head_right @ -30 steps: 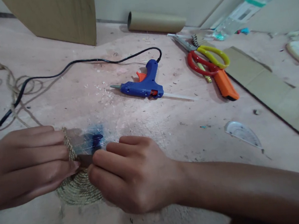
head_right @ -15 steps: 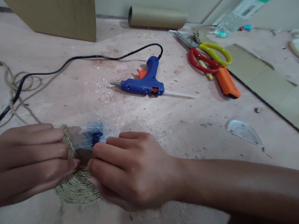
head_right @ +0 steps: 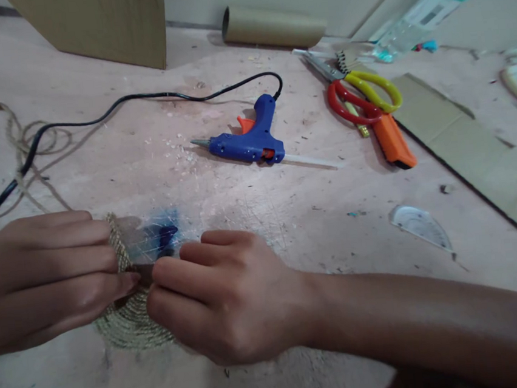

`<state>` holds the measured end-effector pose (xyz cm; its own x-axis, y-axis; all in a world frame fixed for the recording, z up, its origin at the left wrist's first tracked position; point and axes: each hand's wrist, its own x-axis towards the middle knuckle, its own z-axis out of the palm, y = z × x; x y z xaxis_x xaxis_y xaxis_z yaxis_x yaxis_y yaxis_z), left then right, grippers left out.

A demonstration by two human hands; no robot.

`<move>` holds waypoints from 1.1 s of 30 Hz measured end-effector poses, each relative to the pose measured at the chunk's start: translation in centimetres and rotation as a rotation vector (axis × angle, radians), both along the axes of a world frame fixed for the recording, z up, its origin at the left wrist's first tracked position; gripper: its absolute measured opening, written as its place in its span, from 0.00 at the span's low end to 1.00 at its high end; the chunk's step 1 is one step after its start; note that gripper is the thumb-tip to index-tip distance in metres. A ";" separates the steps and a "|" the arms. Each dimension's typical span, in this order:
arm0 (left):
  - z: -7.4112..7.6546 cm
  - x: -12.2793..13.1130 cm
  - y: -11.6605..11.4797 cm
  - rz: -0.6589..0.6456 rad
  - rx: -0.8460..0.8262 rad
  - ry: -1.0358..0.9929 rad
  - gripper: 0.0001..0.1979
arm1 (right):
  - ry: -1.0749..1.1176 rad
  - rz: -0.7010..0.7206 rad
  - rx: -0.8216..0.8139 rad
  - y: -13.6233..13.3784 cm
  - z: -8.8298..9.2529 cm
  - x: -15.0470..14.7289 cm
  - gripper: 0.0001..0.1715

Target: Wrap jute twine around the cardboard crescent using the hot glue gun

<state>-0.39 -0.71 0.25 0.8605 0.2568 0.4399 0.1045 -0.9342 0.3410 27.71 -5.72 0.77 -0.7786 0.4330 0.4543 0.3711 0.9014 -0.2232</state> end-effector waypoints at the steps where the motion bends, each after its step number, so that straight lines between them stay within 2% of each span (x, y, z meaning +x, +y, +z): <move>1: 0.1 0.0 0.0 0.006 0.001 -0.001 0.19 | -0.007 0.006 -0.005 0.1 0.1 0.0 0.16; 5: 0.3 0.2 0.0 0.009 0.001 -0.015 0.22 | -0.035 0.003 -0.015 0.0 0.3 0.1 0.18; 12: 0.2 0.3 -0.1 0.017 -0.010 -0.006 0.24 | 0.012 -0.069 -0.058 -0.5 -0.3 0.1 0.06; 17: 0.4 0.5 0.1 -0.005 0.007 0.003 0.22 | 0.048 -0.047 -0.020 -0.4 -0.5 -0.1 0.09; 22: 0.4 0.7 0.2 0.019 -0.038 0.031 0.21 | -0.018 0.000 -0.012 -0.1 0.1 0.0 0.16; 27: 0.2 0.6 0.1 0.085 0.016 0.027 0.19 | -0.050 0.044 0.001 0.1 0.6 0.2 0.16; 30: 0.3 0.6 0.2 0.111 -0.020 0.040 0.18 | -0.056 0.029 -0.032 0.0 0.4 0.2 0.18; 33: 0.4 0.7 0.3 0.117 -0.046 0.051 0.17 | -0.017 0.010 -0.046 -0.1 0.0 0.1 0.16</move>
<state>0.26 -0.40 0.63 0.8444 0.3761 0.3815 0.2305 -0.8979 0.3751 27.79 -5.86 0.78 -0.7903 0.4450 0.4211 0.3659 0.8941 -0.2582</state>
